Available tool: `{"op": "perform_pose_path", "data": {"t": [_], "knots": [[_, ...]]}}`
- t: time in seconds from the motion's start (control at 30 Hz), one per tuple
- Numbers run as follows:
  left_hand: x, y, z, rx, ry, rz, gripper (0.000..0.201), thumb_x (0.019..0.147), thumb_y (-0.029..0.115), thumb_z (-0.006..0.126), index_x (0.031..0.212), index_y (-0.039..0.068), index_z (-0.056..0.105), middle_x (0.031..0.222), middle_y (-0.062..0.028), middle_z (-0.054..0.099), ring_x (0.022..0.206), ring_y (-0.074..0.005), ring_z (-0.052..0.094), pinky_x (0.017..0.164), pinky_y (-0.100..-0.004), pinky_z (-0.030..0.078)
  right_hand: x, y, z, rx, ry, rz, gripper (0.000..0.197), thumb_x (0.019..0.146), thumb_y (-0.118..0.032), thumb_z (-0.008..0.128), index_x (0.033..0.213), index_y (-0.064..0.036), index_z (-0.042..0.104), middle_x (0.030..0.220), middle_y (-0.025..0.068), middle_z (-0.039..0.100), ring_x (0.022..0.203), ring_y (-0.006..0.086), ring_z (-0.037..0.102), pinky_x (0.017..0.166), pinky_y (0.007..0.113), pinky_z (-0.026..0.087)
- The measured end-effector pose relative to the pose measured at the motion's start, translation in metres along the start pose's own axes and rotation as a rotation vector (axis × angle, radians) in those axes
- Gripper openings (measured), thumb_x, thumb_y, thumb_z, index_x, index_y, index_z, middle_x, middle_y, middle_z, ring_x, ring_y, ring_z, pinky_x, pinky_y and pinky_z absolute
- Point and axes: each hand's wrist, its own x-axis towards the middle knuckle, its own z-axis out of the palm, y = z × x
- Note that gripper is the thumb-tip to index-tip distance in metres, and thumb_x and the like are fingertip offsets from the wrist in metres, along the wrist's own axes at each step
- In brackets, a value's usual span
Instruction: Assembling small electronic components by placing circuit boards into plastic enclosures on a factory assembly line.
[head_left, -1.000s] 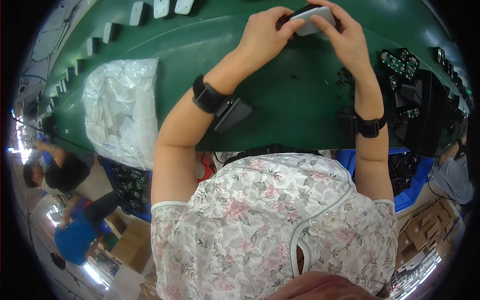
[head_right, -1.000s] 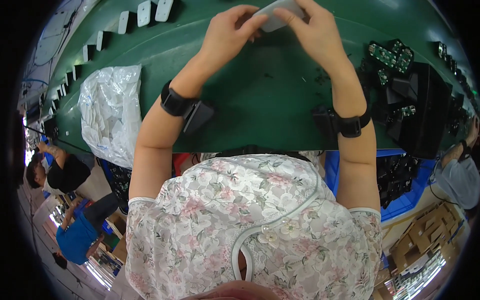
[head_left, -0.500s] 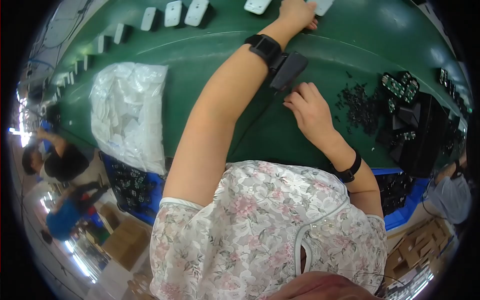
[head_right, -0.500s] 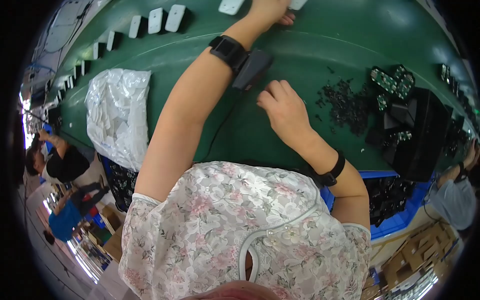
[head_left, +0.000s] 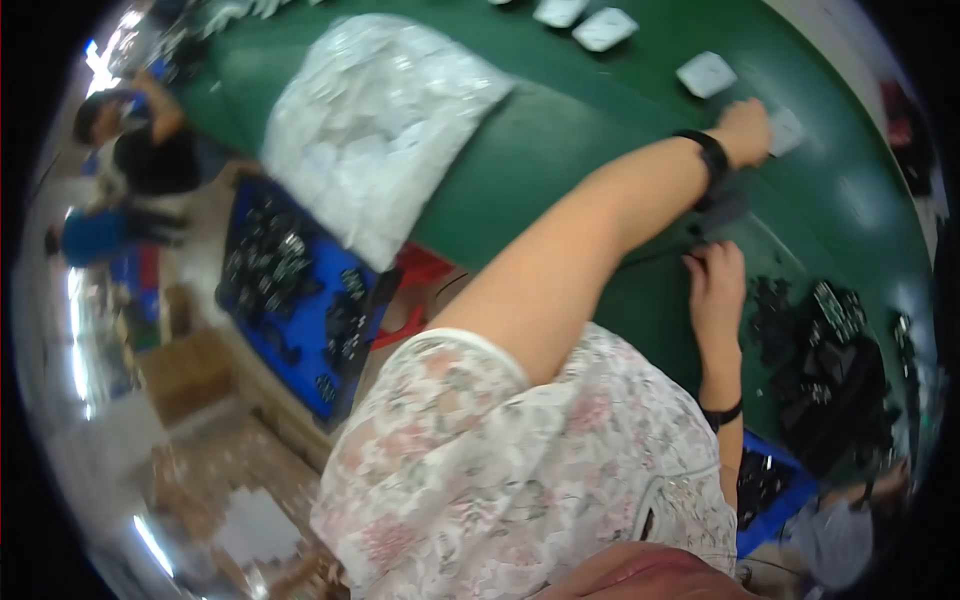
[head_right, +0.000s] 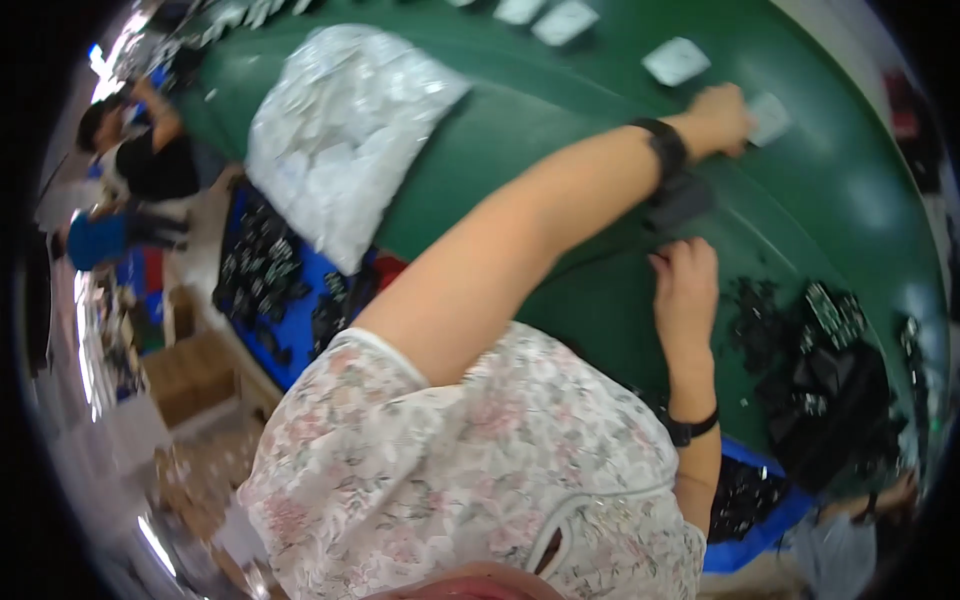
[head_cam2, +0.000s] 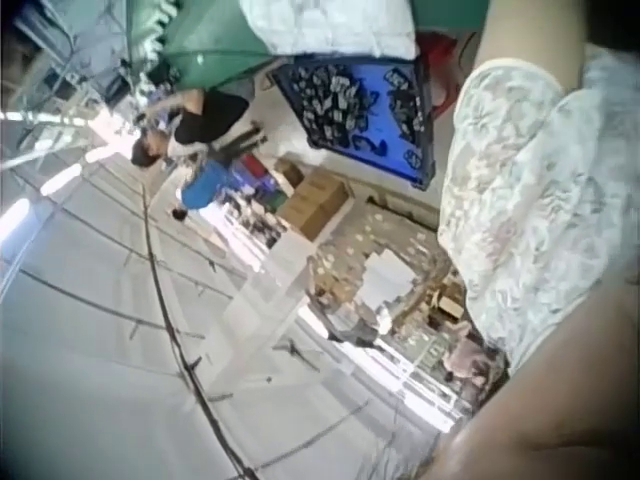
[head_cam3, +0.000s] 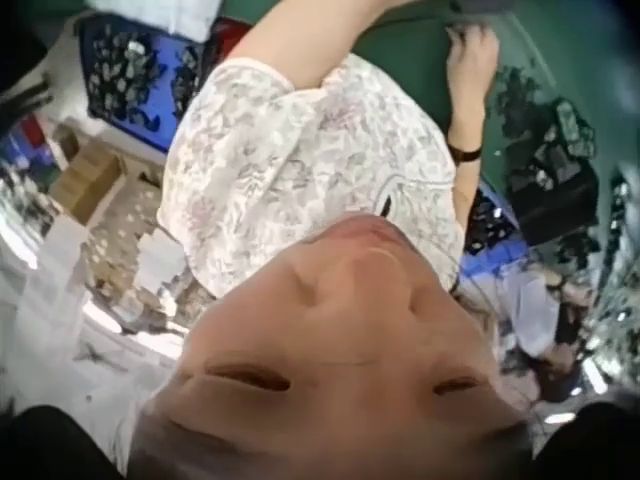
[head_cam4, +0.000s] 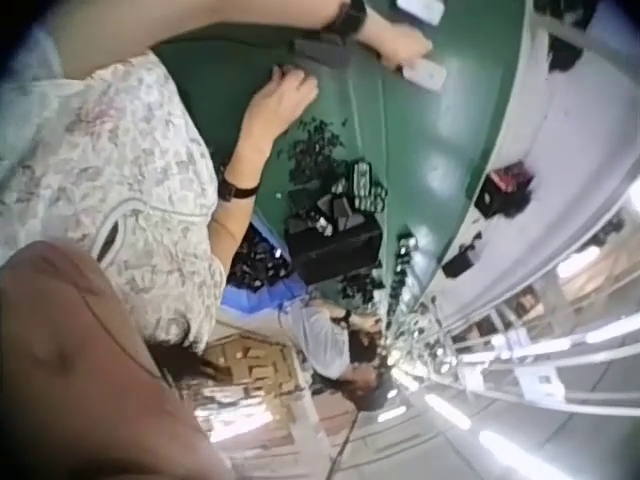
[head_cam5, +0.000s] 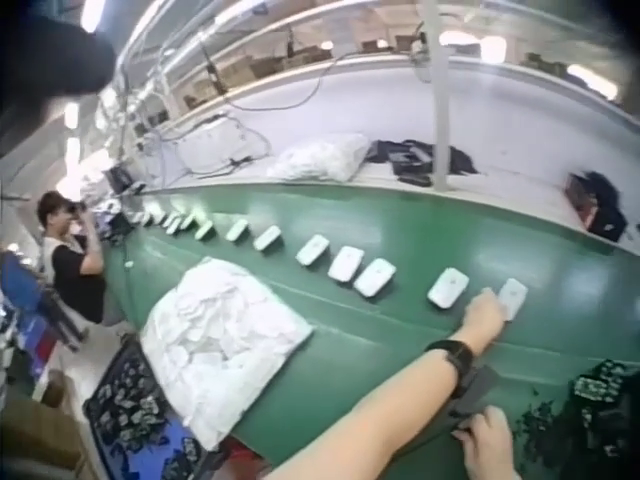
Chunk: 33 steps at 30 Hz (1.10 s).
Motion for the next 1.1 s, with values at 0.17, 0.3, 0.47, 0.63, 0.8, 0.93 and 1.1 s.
{"op": "perform_pose_path", "data": {"t": [0.17,0.3,0.47,0.63,0.8,0.93,1.1], "knots": [[-0.005,-0.012,-0.033,-0.13,-0.142,-0.017,0.022,0.084,0.019,0.063,0.079,-0.003,0.063,0.067,-0.0123,0.068,0.057,-0.0209,0.067,0.057,-0.0318,0.054,0.036,0.019,-0.034,0.243,0.093,0.077,0.014,0.083,-0.008,0.065,0.094,-0.0002,0.059,0.089,0.0087,0.056,0.076,0.0188,0.054,0.066,0.027,0.043],[-0.025,0.011,-0.033,-0.039,0.031,0.115,0.021,0.087,0.021,0.061,0.094,0.002,0.056,0.069,-0.012,0.067,0.06,-0.0234,0.066,0.06,-0.0359,0.052,0.093,0.077,-0.065,0.152,0.472,0.235,0.026,0.093,-0.02,0.057,0.115,-0.0058,0.061,0.099,0.0037,0.061,0.084,0.0133,0.055,0.075,0.027,0.045],[-0.042,0.025,-0.019,0.05,0.157,0.303,0.027,0.082,0.022,0.065,0.1,0.003,0.057,0.083,-0.016,0.064,0.081,-0.0323,0.063,0.072,-0.042,0.049,0.144,0.162,-0.056,0.147,0.415,0.2,0.033,0.094,-0.032,0.056,0.118,-0.0097,0.064,0.101,0.0042,0.064,0.084,0.0112,0.055,0.076,0.028,0.046],[-0.055,0.028,-0.019,-0.061,0.191,0.279,0.036,0.078,0.015,0.071,0.106,0.0,0.055,0.096,-0.0211,0.058,0.087,-0.038,0.059,0.076,-0.0469,0.048,0.142,0.148,-0.059,0.291,0.052,0.437,0.029,0.093,-0.03,0.057,0.104,-0.0069,0.07,0.087,0.0031,0.067,0.081,0.0107,0.055,0.074,0.026,0.044],[-0.07,0.044,-0.048,-0.851,-0.226,-0.01,0.031,0.087,0.01,0.063,0.112,-0.003,0.051,0.096,-0.0186,0.062,0.079,-0.0269,0.067,0.074,-0.0339,0.055,0.113,0.115,-0.072,0.428,0.197,0.436,0.028,0.092,-0.029,0.057,0.106,-0.0081,0.069,0.092,0.0043,0.067,0.083,0.0116,0.057,0.072,0.025,0.045],[-0.112,0.044,-0.1,-1.058,-0.372,-0.135,0.035,0.089,0.006,0.059,0.121,-0.002,0.047,0.102,-0.0184,0.062,0.078,-0.0241,0.068,0.074,-0.0305,0.057,0.079,0.054,-0.083,0.412,0.319,0.17,0.026,0.086,-0.017,0.063,0.111,-0.01,0.066,0.11,0.0066,0.064,0.093,0.0174,0.06,0.074,0.028,0.048],[-0.157,0.027,-0.126,-0.995,-0.466,0.042,0.051,0.084,0.001,0.063,0.129,-0.005,0.041,0.095,-0.0151,0.064,0.08,-0.0211,0.068,0.071,-0.0294,0.057,0.042,0.03,-0.084,0.156,0.131,-0.088,0.043,0.076,-0.002,0.066,0.119,-0.0075,0.062,0.127,0.0097,0.056,0.11,0.0264,0.056,0.091,0.034,0.046]]}}
